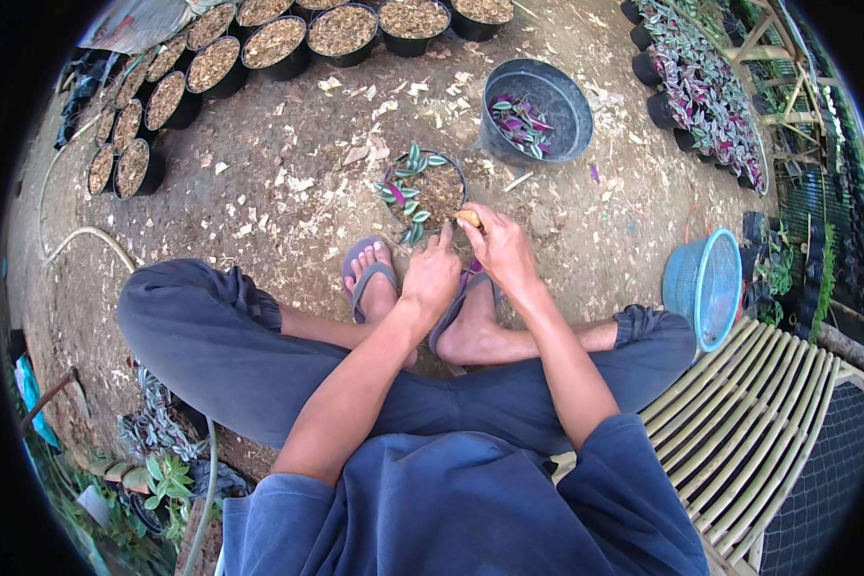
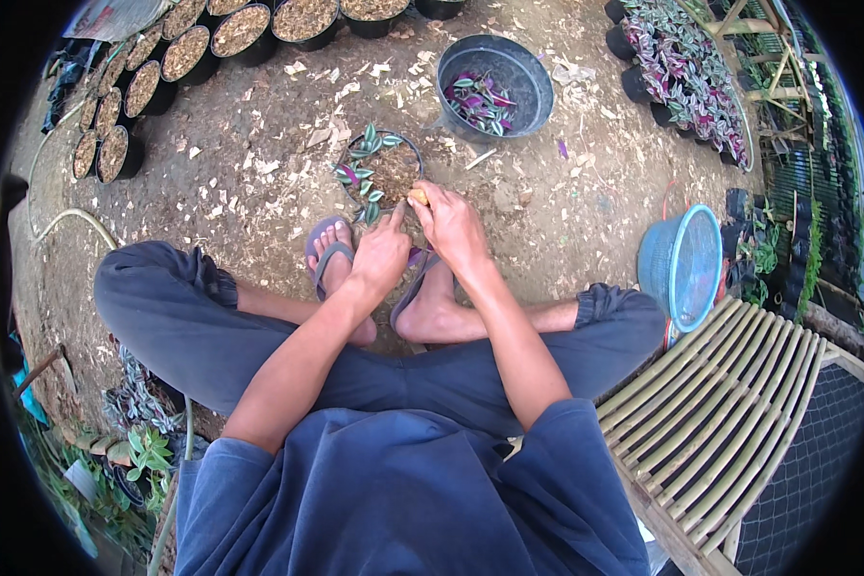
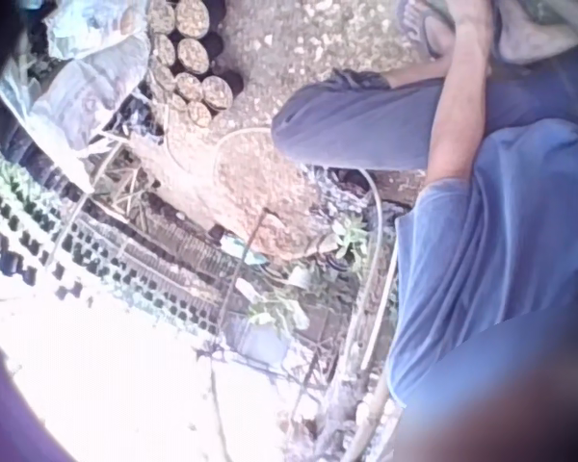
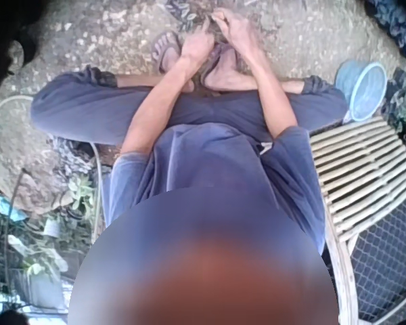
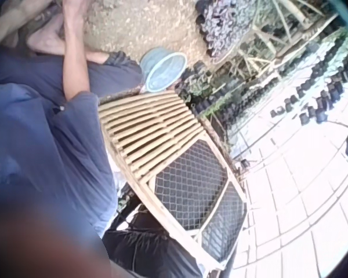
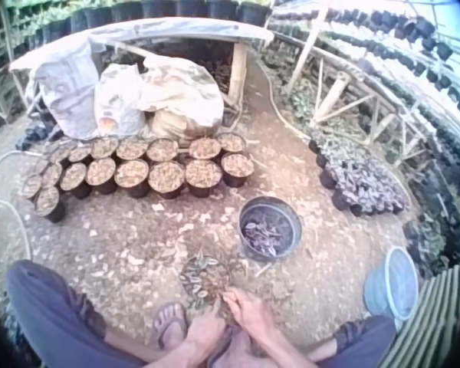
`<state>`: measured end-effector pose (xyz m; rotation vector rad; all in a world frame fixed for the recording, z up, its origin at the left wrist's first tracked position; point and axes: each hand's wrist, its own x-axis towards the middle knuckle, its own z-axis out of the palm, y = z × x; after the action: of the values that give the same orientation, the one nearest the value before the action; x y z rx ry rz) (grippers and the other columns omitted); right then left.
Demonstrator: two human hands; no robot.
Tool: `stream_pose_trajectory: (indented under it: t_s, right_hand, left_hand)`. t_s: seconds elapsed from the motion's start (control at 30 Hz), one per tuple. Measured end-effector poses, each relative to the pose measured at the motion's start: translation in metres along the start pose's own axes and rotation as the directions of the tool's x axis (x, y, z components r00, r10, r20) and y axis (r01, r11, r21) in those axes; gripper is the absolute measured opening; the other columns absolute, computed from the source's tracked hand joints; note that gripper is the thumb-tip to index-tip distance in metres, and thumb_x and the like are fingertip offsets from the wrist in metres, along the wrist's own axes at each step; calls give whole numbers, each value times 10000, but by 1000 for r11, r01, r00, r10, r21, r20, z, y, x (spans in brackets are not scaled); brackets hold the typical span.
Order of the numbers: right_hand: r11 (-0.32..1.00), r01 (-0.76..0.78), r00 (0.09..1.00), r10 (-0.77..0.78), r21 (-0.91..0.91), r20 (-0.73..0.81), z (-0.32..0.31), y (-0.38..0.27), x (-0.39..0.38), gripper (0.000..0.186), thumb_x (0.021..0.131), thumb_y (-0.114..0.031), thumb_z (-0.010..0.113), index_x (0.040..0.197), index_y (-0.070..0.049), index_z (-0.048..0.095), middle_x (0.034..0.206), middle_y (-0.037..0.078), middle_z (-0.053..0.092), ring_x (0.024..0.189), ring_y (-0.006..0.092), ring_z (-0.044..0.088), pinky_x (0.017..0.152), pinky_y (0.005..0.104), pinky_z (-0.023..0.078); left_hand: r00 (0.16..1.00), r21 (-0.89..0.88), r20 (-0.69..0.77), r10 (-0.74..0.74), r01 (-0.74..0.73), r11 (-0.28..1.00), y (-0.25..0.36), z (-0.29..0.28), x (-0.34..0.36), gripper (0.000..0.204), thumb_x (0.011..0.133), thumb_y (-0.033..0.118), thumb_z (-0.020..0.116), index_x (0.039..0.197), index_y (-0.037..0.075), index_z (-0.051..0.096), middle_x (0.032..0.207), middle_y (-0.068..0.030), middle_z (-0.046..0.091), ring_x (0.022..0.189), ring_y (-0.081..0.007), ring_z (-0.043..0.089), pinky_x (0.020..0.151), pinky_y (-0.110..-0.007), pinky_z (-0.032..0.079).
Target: The person sits cross-legged and plants small leaf cuttings into a single pot filled with soil. They pick cuttings from a nearby bucket, insert them into the soil, and occasionally use a small tool to adjust placement.
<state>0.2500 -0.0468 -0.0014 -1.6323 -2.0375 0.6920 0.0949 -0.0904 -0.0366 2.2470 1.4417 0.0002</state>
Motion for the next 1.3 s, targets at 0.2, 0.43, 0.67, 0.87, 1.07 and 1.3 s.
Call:
stream_pose_trajectory:
  t_s: [0.2,0.43,0.67,0.87,1.07,1.3]
  right_hand:
    - [1000,-15,1000,15,-7,8,10,4,5,307,1010,-213,708,1234,-3,698,1026,250,758,952,440,737,842,503,597]
    - [996,-65,997,67,-56,34,23,5,5,303,1010,-203,703,1242,-8,698,1013,246,760,939,444,739,829,507,604]
    - [999,-36,996,36,-11,76,23,8,10,287,1009,-195,697,1227,-8,703,1034,263,755,943,452,733,844,516,601]
    - [999,5,998,-3,-34,57,27,4,14,299,1006,-179,691,1241,4,709,1069,262,753,975,452,730,874,507,597]
    - [999,-41,998,41,-2,45,28,3,14,272,1004,-147,685,1227,4,724,1093,235,761,999,422,735,893,486,596]
    - [995,-92,993,90,22,77,27,0,13,263,1006,-154,688,1217,0,724,1063,242,763,981,428,736,894,489,591]
  left_hand:
    - [1000,-8,9,-5,5,1000,1,1,3,185,851,110,687,956,27,815,1593,-262,492,1364,-332,570,1088,-457,525]
    - [999,-44,32,-39,40,998,-5,1,4,204,864,87,658,976,4,807,1585,-262,503,1369,-329,581,1092,-445,525]
    - [999,-70,-16,-47,46,997,-4,8,4,232,850,61,662,1013,-25,803,1574,-297,501,1364,-357,597,1153,-434,492]
    - [999,-89,-28,-25,22,996,-7,10,4,257,818,33,690,1036,-59,790,1552,-333,502,1374,-382,585,1192,-432,459]
    - [1000,-89,3,-11,11,996,-10,17,5,273,822,45,689,1054,-54,795,1537,-328,520,1380,-385,577,1216,-429,434]
    - [1000,-79,-25,-3,1,997,-12,22,5,225,839,73,684,1001,-20,810,1521,-314,542,1390,-385,569,1224,-434,424]
